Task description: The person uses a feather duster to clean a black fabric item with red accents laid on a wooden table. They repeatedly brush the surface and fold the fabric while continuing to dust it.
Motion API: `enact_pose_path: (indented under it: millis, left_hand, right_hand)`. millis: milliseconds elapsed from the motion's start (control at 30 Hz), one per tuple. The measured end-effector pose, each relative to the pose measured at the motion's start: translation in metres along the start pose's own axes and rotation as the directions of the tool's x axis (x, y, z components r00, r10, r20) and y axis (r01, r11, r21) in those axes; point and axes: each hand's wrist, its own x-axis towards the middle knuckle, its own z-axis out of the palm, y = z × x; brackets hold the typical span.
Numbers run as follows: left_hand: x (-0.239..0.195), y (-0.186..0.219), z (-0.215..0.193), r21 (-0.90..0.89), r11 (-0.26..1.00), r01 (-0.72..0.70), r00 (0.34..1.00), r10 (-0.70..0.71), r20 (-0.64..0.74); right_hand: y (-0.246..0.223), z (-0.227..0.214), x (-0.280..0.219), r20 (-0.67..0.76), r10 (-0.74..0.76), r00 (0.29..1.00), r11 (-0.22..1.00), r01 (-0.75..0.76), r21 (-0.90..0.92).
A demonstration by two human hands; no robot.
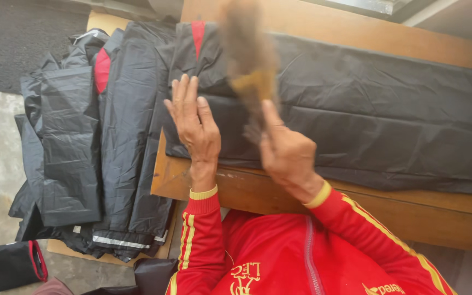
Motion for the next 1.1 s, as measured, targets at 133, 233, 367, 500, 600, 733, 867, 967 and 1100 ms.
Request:
enact_pose_path:
  millis: [133, 233, 367, 500, 600, 733, 867, 967, 1100]
  left_hand:
    - [-0.009, -0.011, 0.01, -0.077, 0.993, 0.095, 0.995, -0.092, 0.04]
    - [-0.007, -0.005, 0.009, 0.037, 0.999, 0.033, 0.987, -0.039, 0.158]
    - [-0.006, -0.004, 0.014, 0.332, 0.937, -0.111, 0.986, 0.062, 0.155]
    - [-0.006, -0.009, 0.016, 0.464, 0.86, -0.213, 0.974, 0.146, 0.176]
    - [-0.007, -0.01, 0.018, 0.434, 0.873, -0.224, 0.972, 0.166, 0.167]
    - [-0.009, -0.007, 0.018, 0.424, 0.861, -0.281, 0.959, 0.229, 0.169]
    - [-0.02, 0.039, 0.021, 0.22, 0.926, -0.308, 0.943, 0.266, 0.202]
    - [-0.046, 0.084, 0.024, -0.016, 0.963, -0.269, 0.882, 0.253, 0.398]
    - [-0.086, 0.107, 0.042, -0.007, 0.965, -0.261, 0.875, 0.24, 0.42]
  right_hand:
    - [-0.027, 0.047, 0.008, 0.014, -0.17, 0.985, 0.979, 0.17, -0.111]
    - [-0.017, 0.06, -0.006, 0.053, -0.203, 0.978, 0.95, 0.21, -0.229]
    - [0.024, 0.019, -0.022, 0.146, -0.169, 0.975, 0.913, 0.21, -0.349]
    - [0.074, -0.032, -0.058, 0.157, 0.124, 0.98, 0.827, -0.015, -0.561]
    - [0.116, -0.05, -0.094, 0.055, 0.513, 0.857, 0.68, -0.366, -0.635]
    - [0.137, -0.051, -0.1, -0.04, 0.631, 0.775, 0.647, -0.554, -0.524]
    - [0.079, -0.037, -0.063, -0.051, 0.549, 0.834, 0.823, -0.551, -0.139]
    - [0.053, -0.023, -0.059, 0.081, 0.428, 0.9, 0.903, -0.423, -0.074]
    - [0.076, -0.027, -0.051, 0.312, 0.225, 0.923, 0.967, -0.173, -0.185]
